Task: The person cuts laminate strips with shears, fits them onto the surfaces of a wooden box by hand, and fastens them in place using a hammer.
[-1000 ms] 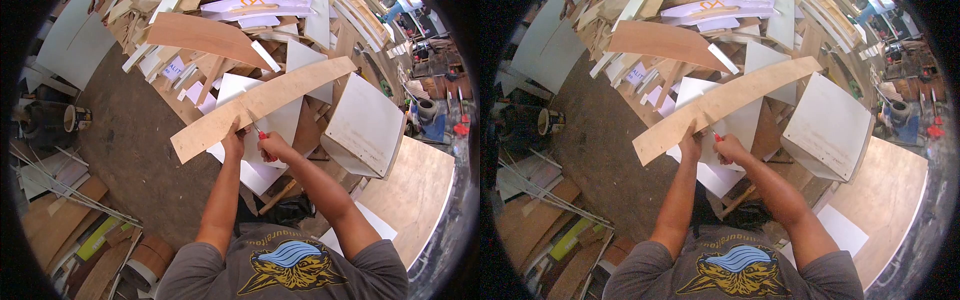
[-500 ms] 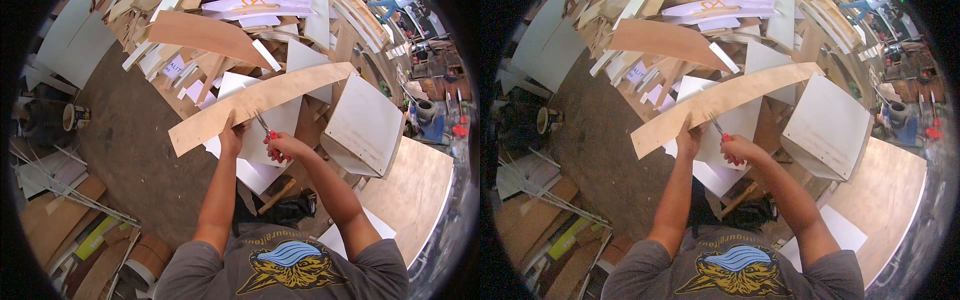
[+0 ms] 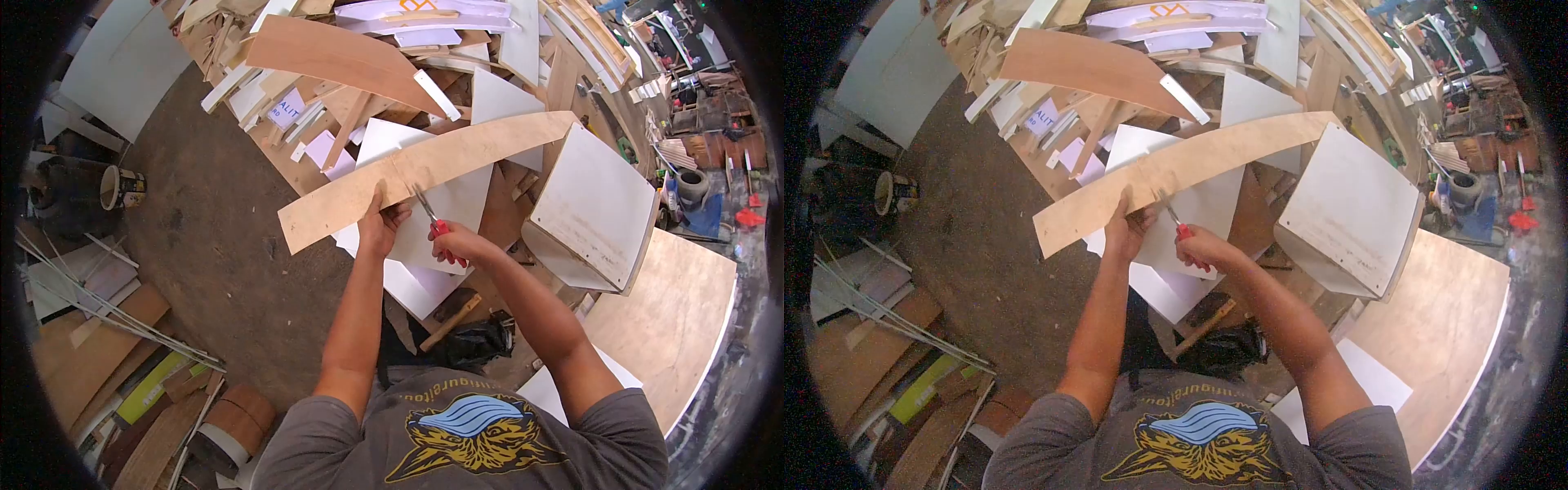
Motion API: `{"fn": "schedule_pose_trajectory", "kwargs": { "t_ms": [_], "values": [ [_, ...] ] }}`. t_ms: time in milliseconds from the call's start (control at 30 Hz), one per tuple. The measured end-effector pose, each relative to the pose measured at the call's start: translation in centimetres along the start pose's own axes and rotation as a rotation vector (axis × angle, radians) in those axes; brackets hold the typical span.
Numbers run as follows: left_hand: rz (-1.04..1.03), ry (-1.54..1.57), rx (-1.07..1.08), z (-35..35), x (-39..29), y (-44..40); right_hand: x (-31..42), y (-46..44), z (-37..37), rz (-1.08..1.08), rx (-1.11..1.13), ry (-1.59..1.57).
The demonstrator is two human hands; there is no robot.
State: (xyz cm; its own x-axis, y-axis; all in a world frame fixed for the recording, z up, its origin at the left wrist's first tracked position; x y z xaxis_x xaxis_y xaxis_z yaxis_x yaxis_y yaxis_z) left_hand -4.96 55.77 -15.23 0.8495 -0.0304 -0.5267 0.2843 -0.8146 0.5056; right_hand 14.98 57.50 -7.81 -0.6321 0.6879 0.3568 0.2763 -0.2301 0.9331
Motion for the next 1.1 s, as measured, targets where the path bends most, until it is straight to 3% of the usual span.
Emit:
{"fn": "schedule_pose_trajectory", "kwargs": {
  "t_ms": [67, 200, 367, 633, 800, 900, 1000, 1100],
  "values": [
    [-0.008, -0.016, -0.002, -0.5, -0.3, 0.3, 0.0, 0.1, 0.2, 0.052, -0.028, 0.053],
    [-0.05, -0.041, 0.044, -0.6, -0.3, 0.3, 0.2, 0.7, 0.1, -0.03, -0.024, 0.012],
    [-0.091, -0.069, -0.048, -2.3, -1.4, 1.4, 0.0, 3.3, -0.4, -0.141, -0.021, 0.043],
    [-0.07, -0.057, -0.088, -2.3, -1.1, 1.8, -1.3, 0.2, -1.5, 0.038, -0.052, -0.105],
    [-0.121, -0.014, -0.07, -2.4, -0.8, 1.7, -2.2, -1.4, -0.6, 0.105, -0.303, 0.11],
    [-0.088, 0.055, -0.08, -2.1, -0.5, 1.4, -3.1, -2.4, -0.8, 0.174, -0.211, -0.044],
    [-0.12, -0.004, -0.094, -2.2, -0.6, 1.4, -2.9, -1.3, -1.0, 0.018, -0.163, -0.077],
    [-0.139, 0.011, -0.067, -2.1, -0.6, 1.3, -3.4, -0.9, -1.0, 0.073, -0.273, -0.036]
  ]
}}
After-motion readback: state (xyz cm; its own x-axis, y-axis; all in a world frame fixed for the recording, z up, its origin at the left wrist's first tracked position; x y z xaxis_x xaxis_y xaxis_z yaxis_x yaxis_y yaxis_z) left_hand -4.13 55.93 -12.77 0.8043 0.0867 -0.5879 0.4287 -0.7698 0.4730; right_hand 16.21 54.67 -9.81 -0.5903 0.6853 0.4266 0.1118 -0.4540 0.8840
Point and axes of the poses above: each hand's wrist, its own y-axis away from the middle knuckle, its own z-axis out of the back of the hand, x = y × z, the point moved 3 cm from there along -y, towards the middle knuckle, and after that the axes turned 14 degrees about -z, right-handed, at the moved point
